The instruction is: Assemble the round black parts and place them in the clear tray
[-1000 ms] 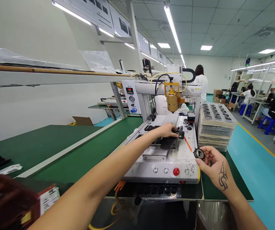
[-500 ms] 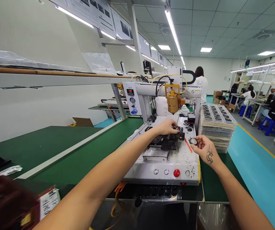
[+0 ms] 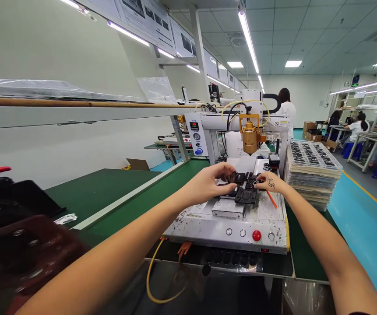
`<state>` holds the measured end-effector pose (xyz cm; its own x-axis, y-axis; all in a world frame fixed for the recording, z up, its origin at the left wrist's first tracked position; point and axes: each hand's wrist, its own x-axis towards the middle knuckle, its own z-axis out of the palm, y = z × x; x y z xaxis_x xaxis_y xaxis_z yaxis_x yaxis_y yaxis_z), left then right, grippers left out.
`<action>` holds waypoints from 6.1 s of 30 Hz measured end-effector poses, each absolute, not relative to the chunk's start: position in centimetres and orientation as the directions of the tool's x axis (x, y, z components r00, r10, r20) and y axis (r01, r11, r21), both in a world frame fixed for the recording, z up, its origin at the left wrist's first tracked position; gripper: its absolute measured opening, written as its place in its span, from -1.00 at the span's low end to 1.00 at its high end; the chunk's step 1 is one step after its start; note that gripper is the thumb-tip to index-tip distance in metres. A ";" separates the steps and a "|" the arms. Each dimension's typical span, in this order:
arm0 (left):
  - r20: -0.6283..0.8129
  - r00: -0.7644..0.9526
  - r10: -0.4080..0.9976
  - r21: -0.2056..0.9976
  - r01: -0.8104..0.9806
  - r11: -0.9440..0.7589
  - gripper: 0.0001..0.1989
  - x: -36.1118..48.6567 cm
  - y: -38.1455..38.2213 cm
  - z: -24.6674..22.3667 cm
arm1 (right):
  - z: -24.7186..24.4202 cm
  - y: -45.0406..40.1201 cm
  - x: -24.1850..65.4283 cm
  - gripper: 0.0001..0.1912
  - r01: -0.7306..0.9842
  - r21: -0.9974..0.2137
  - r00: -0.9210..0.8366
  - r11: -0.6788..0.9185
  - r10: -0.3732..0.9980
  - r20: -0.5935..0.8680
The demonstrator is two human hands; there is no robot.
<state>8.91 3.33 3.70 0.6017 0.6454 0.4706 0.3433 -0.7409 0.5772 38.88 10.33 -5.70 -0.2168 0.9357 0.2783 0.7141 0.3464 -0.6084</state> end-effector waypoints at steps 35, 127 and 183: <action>0.214 0.434 0.875 0.796 0.441 -0.414 -0.65 -3.6 -8.0 -13.4 | -17.0 -12.9 35.8 -0.65 0.898 -0.392 0.203 0.197 0.607 0.769; -0.248 0.442 0.862 0.777 -0.440 0.450 -0.55 3.4 -16.9 -16.3 | -15.7 -17.7 26.2 -0.61 0.091 -0.983 -0.163 -0.160 0.971 -0.173; -0.094 0.243 0.965 0.982 -0.138 0.131 -0.63 3.8 -17.0 -16.1 | -16.2 -16.7 23.1 -0.67 0.035 -0.996 -0.100 -0.080 0.992 -0.083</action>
<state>3.77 -17.00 -16.14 0.2434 0.9653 -0.0944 -0.1383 0.1308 0.9817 23.14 -16.73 -16.24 -0.0997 0.9916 -0.0827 0.0354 -0.0795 -0.9962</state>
